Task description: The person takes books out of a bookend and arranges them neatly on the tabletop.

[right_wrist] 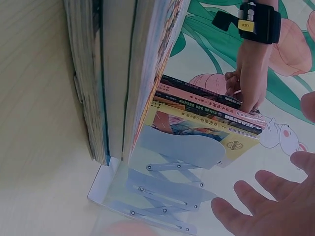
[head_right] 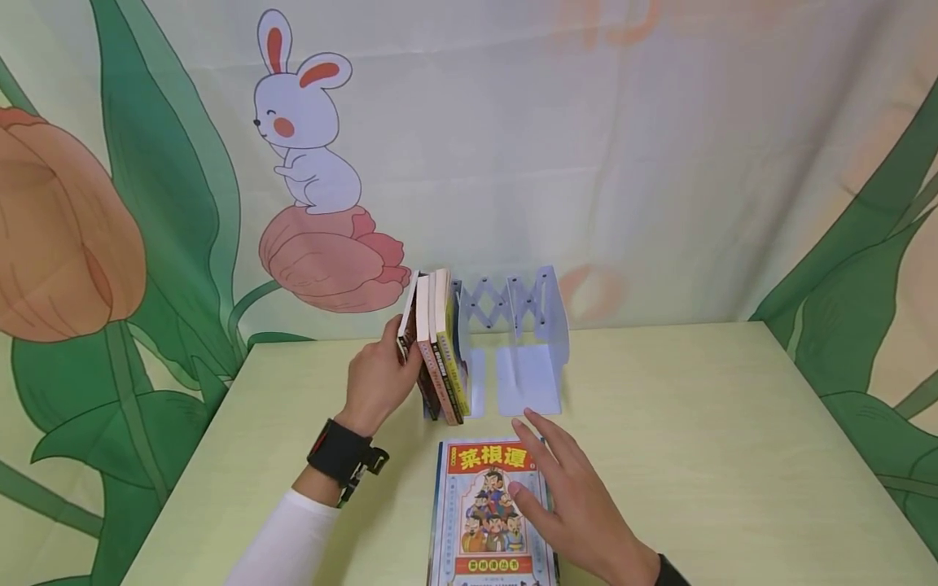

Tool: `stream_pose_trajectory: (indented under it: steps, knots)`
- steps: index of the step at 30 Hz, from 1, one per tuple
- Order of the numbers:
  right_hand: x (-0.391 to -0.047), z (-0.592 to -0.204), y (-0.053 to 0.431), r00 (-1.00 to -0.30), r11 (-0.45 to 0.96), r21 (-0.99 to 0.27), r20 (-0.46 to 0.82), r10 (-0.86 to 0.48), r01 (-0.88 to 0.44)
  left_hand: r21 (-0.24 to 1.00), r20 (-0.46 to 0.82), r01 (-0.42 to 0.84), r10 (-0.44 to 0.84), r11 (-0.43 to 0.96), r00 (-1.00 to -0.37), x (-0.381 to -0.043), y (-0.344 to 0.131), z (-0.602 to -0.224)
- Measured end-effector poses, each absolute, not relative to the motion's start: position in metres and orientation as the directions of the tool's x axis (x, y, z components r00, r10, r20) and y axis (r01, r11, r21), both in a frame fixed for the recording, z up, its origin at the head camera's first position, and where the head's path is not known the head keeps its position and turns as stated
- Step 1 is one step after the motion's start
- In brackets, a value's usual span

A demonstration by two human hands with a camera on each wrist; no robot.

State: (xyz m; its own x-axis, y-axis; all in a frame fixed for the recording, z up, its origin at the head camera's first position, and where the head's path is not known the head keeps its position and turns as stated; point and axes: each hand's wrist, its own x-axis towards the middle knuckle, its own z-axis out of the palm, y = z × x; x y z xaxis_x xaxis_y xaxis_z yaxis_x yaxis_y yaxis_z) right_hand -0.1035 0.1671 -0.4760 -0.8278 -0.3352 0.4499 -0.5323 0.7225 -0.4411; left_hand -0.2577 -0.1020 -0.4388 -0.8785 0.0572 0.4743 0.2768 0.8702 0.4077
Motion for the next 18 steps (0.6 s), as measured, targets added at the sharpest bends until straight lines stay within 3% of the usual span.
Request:
stream_pose_trajectory:
  steps: [18]
  knots:
    - [-0.1036,-0.4760,0.1691,-0.827,0.719,-0.452,0.464,-0.317,-0.529,0.369,0.508,0.284,0.063,0.885,-0.859,-0.2539,-0.0952,-0.4362]
